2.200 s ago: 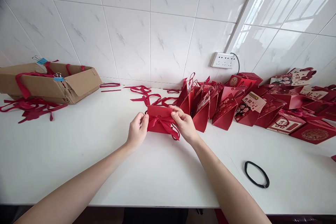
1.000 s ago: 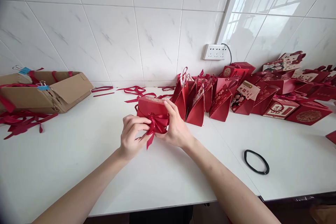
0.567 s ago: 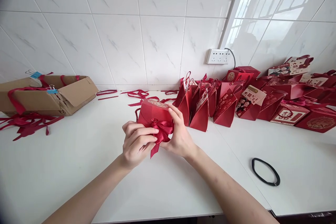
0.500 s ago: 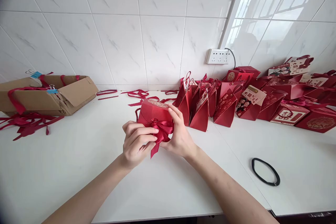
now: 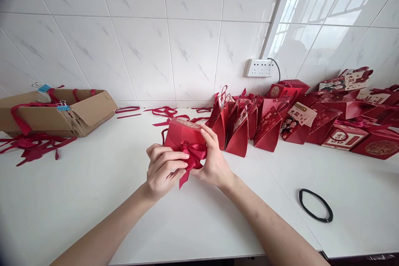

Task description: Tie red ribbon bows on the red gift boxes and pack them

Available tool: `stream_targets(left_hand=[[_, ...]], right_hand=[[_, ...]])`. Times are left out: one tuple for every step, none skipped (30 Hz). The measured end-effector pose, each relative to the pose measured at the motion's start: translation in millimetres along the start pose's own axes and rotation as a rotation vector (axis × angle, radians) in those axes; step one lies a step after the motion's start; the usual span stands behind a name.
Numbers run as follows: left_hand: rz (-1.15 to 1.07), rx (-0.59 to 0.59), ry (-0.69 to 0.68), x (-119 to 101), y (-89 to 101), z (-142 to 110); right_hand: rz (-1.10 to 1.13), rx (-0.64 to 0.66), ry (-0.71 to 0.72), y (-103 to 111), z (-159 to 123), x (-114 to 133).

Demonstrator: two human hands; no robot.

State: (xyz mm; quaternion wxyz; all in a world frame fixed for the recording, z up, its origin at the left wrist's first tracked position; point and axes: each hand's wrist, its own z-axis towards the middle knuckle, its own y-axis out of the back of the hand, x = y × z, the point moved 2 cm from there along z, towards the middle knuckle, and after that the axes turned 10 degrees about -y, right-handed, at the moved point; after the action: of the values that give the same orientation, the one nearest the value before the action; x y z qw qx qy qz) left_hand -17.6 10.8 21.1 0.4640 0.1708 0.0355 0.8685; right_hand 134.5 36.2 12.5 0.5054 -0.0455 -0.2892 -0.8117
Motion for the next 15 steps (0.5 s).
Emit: stream_targets(left_hand=[[0.002,0.0,0.0,0,0.0,0],[0.002,-0.002,0.002,0,0.0,0],[0.001,-0.003,0.003,0,0.0,0],[-0.002,-0.007,0.004,0,0.1,0],[-0.009,-0.009,0.007,-1,0.1,-1],[-0.023,-0.01,0.015,-1,0.1,-1],[-0.049,-0.014,0.037,-1,0.1,-1],[-0.087,-0.026,0.083,0,0.1,-1],[-0.122,-0.054,0.16,1,0.3,-1],[-0.149,-0.101,0.271,4,0.8,-2],[-0.169,-0.159,0.41,7,1.3,-3],[-0.185,-0.217,0.566,12,1.5,-5],[-0.206,-0.257,0.729,16,1.0,-7],[-0.241,-0.27,0.886,20,-0.4,-11],[-0.296,-0.264,1.028,25,-2.8,-15]], right_hand=[[-0.003,0.003,-0.003,0,0,0],[-0.005,0.007,-0.005,0,0,0],[-0.006,0.009,-0.006,0,0,0],[-0.005,0.01,-0.007,-1,0,0],[-0.004,0.009,-0.007,-1,0,0],[-0.002,0.007,-0.006,-1,0,0],[-0.001,0.006,-0.011,-2,0,0],[-0.002,0.01,-0.028,-2,0,-1],[-0.008,0.02,-0.054,-3,-1,-2],[-0.019,0.036,-0.087,-4,-1,-3],[-0.032,0.055,-0.123,-4,-1,-5],[-0.045,0.075,-0.155,-4,-1,-6],[-0.053,0.094,-0.176,-5,-2,-7],[-0.057,0.111,-0.191,-5,-2,-8],[-0.059,0.124,-0.202,-5,-2,-9]])
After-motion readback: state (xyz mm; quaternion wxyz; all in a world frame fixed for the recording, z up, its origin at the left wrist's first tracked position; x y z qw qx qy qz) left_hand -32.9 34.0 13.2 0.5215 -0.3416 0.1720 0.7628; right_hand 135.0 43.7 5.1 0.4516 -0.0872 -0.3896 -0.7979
